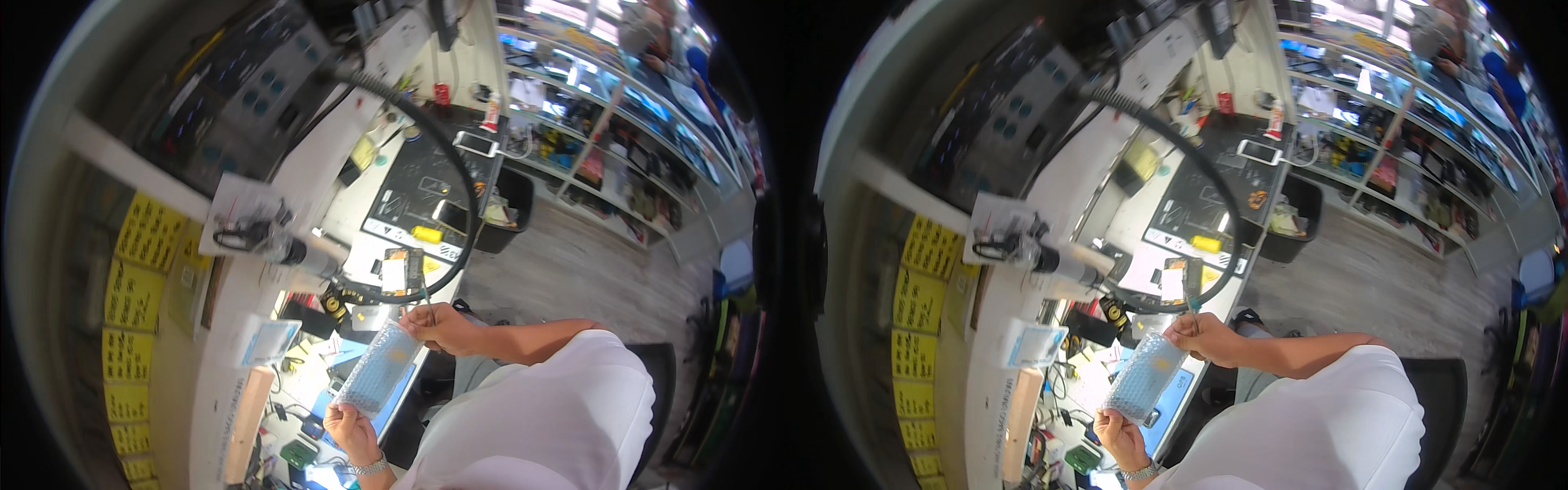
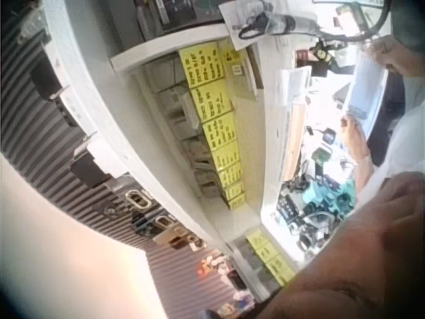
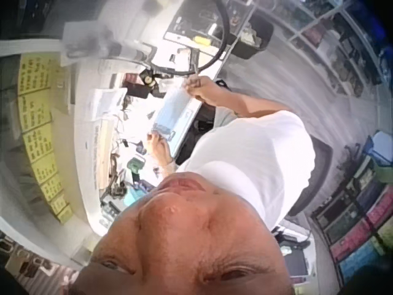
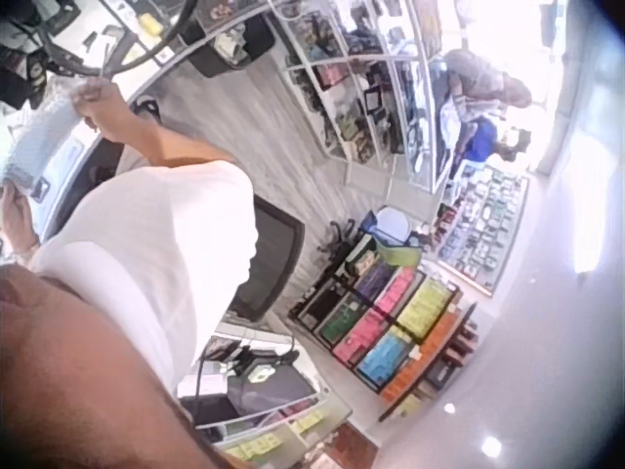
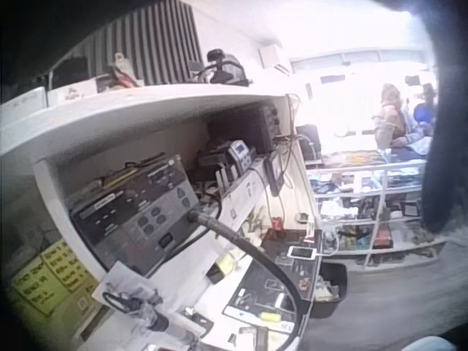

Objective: The person disassembles a smartphone by removing the back cover and internal components using a screwdriver and a prying tool. They then retrieve a replacement back cover from a shelf and begin reassembling the device by aligning and securing the new cover.

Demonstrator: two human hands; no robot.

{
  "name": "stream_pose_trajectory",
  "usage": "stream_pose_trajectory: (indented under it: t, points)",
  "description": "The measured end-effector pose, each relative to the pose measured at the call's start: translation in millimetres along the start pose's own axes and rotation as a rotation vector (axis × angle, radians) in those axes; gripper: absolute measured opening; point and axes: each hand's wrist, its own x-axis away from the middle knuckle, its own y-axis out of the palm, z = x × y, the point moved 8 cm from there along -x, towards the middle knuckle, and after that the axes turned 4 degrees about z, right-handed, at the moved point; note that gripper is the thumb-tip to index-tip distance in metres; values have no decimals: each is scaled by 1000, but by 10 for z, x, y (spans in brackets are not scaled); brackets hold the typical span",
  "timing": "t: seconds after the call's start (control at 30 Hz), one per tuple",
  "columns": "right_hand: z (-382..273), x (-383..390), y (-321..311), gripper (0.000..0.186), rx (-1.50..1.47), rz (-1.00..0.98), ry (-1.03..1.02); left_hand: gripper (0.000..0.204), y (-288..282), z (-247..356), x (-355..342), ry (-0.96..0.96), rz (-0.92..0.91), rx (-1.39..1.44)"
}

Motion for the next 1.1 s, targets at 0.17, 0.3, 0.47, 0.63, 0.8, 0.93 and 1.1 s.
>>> stream_pose_trajectory:
  t: [0.17, 0.3, 0.47, 0.63, 0.8, 0.93, 1.1]
  points:
    - [413, -184, 48, 14, 98, -143, 40, 27, -530, -269, 30, 275, 99, -28]
    - [845, -168, -200, 19, 336, -172, 110, 37, -765, -581, 204, 377, 124, -69]
    - [1283, -89, -670, 16, 379, -325, -95, 30, -1031, -1236, 523, 485, 74, -54]
    - [1268, 221, -1049, 16, 379, -274, -242, 31, -1195, -1810, 1071, 559, 84, 74]
    - [908, 510, -1454, 18, 186, -80, -377, 33, -1442, -1640, 1549, 666, 172, 107]
    - [873, 550, -1652, 17, 43, -25, -435, 30, -1734, -1320, 1517, 769, 287, 229]
    - [1136, 449, -1381, 21, 40, 5, -367, 25, -2695, -1111, 842, 850, 590, 219]
